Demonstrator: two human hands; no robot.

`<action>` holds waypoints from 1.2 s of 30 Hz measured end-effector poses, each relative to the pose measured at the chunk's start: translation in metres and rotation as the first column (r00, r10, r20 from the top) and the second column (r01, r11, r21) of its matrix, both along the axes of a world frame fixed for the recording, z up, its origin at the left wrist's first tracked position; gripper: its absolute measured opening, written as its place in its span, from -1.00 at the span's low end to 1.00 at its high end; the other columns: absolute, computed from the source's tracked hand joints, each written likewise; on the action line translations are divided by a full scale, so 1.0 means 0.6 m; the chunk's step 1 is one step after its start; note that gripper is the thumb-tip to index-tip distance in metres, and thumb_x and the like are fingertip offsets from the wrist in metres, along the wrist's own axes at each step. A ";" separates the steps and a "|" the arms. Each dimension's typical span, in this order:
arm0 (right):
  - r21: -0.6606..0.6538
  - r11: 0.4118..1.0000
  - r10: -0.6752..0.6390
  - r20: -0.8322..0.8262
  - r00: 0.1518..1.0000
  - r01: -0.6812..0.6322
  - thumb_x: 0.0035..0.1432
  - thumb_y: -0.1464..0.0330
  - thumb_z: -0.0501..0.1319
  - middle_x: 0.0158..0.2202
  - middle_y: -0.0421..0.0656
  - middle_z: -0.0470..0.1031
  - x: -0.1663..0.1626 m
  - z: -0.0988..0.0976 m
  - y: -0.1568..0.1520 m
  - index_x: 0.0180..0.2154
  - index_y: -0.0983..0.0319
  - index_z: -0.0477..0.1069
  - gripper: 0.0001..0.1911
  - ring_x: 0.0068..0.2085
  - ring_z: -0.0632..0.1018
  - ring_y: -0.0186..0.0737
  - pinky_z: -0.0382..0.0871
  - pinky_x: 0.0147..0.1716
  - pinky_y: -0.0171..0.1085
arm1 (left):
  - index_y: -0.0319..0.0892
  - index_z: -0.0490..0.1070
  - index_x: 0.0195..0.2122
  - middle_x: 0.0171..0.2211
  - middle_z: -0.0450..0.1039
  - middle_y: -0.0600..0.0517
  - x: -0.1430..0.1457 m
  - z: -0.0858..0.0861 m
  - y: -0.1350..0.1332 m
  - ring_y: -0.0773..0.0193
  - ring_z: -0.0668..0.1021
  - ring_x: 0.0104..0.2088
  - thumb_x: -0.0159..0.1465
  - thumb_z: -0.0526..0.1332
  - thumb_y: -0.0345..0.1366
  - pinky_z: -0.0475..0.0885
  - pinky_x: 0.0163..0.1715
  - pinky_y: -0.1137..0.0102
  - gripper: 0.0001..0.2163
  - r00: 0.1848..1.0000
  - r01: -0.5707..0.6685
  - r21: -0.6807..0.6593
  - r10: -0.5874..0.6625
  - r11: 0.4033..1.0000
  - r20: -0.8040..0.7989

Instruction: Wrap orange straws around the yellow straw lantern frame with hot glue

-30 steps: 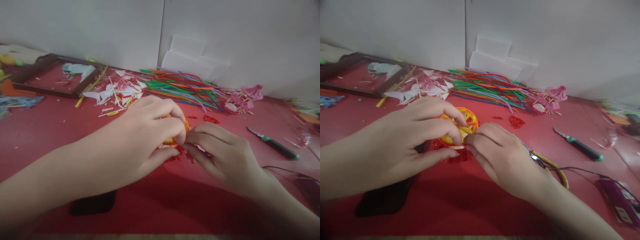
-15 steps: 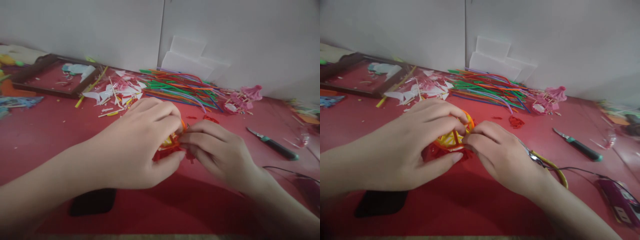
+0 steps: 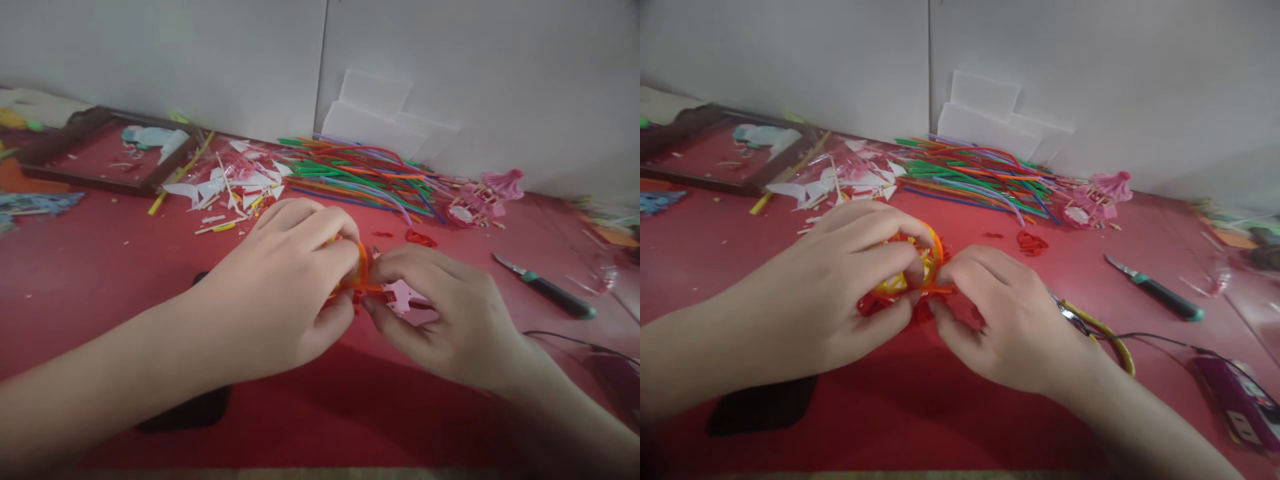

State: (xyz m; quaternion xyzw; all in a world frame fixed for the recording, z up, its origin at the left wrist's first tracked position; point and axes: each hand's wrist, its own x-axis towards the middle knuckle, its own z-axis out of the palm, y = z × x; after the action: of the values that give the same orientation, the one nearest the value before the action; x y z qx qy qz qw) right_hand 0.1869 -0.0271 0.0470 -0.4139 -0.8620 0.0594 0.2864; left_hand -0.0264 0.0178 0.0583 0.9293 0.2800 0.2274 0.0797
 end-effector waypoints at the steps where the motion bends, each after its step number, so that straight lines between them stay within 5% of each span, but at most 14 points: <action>1: 0.010 1.000 -0.008 0.006 1.000 0.008 0.24 0.42 0.21 -0.29 -0.12 0.58 0.000 0.001 -0.001 -0.26 0.18 0.38 -0.97 -0.29 0.59 -0.21 0.46 -0.33 -0.24 | -0.12 0.34 -0.37 -0.12 0.45 -0.06 0.000 0.000 0.000 0.01 0.47 -0.12 0.25 0.10 -0.35 0.37 -0.06 0.00 -0.92 1.000 -0.002 -0.004 0.002 1.000 0.000; 13: 0.005 0.999 -0.047 0.006 0.999 0.047 0.23 0.44 0.21 -0.43 -0.19 0.50 0.001 0.007 0.000 -0.34 0.22 0.40 -0.93 -0.40 0.50 -0.30 0.36 -0.39 -0.29 | -0.12 0.41 -0.31 -0.17 0.47 -0.07 0.001 0.000 0.002 -0.03 0.47 -0.09 0.29 0.11 -0.28 0.39 -0.01 -0.04 -0.89 1.000 -0.005 0.030 0.005 1.000 -0.001; 23: 0.203 0.979 0.004 0.071 0.997 -0.018 0.21 0.51 0.25 -0.38 -0.12 0.51 -0.007 0.006 -0.014 -0.35 0.28 0.43 -0.93 -0.30 0.50 -0.22 0.41 -0.23 -0.23 | -0.13 0.50 -0.31 -0.21 0.49 -0.03 -0.001 0.000 0.002 0.05 0.47 -0.12 0.29 0.17 -0.30 0.35 0.03 0.04 -0.88 1.000 0.009 0.052 -0.009 0.999 -0.001; 36: 0.187 0.982 -0.022 0.065 0.998 0.010 0.23 0.51 0.24 -0.40 -0.12 0.50 -0.010 0.007 -0.018 -0.40 0.29 0.41 -0.87 -0.34 0.49 -0.24 0.38 -0.31 -0.23 | -0.13 0.43 -0.35 -0.26 0.46 -0.03 0.001 -0.002 0.002 0.07 0.46 -0.20 0.24 0.14 -0.38 0.33 -0.08 0.09 -0.91 1.000 0.011 0.008 -0.011 1.000 0.021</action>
State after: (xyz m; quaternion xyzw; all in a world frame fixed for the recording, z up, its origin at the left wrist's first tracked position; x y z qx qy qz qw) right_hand 0.1808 -0.0381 0.0509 -0.3941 -0.8694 -0.0375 0.2955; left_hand -0.0257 0.0189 0.0572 0.9286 0.2733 0.2380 0.0801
